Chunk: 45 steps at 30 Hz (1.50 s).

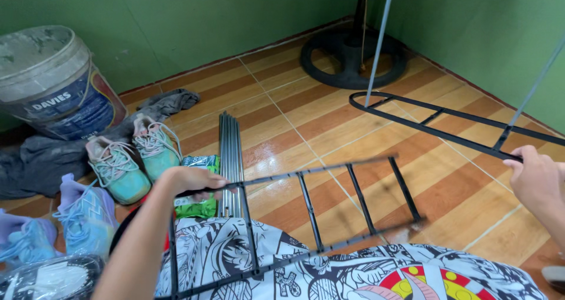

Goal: The person assembles a metal rack by inserting vertical metal rods into the holes of two ladder-like frames and connecting them. The person handles the frames and rods by hand, aligning and securing the components to form a standing structure.

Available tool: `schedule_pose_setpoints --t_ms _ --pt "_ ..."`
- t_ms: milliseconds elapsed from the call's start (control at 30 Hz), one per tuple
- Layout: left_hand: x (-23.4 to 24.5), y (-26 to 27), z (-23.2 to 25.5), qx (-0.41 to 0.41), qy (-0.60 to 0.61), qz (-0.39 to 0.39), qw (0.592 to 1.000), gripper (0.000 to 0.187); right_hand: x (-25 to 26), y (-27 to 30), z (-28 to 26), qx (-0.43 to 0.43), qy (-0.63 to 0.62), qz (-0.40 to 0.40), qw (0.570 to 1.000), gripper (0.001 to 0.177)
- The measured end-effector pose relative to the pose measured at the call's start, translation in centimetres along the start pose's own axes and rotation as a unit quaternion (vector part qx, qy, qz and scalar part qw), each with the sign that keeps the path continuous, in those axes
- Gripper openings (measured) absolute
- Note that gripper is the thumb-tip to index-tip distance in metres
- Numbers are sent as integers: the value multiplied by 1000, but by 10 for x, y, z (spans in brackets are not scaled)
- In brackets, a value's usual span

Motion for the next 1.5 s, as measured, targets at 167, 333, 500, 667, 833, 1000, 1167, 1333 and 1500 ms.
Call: schedule_pose_setpoints --t_ms 167,333,500,667,833,1000,1167,1333,1500 --pt "2 -149 51 -58 -460 199 864 24 -9 -13 -24 21 19 0 1000 23" --pt "-29 -196 120 -244 -231 540 772 41 -4 -19 -58 47 -1 -4 999 20" --pt "-110 -204 129 -325 169 534 762 17 0 -9 -86 50 -1 -29 998 19" --pt "-253 -237 90 -134 545 147 814 54 -1 0 -104 53 -34 -25 998 17" --pt "-277 -262 85 -71 529 199 822 52 12 8 -120 60 -64 -19 996 17" --pt "-253 -285 105 -67 404 317 855 50 28 15 -134 46 -68 -31 996 19" --pt "-161 -347 98 -62 468 261 842 44 50 8 -133 69 -86 -19 994 16" --pt "-107 -372 77 -99 591 304 741 50 61 -4 -136 50 -66 -27 996 16" --pt "-167 -390 82 -107 497 443 739 84 58 -17 -157 71 -95 8 993 17"
Point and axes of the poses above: each hand's wrist, its own y-axis away from the middle knuckle, its own x-axis out of the back of the hand, z = x × y, the point moved 4 cm from there along -y, towards the middle knuckle, and after that the axes turned 7 degrees about -z, right-handed, at the moved point
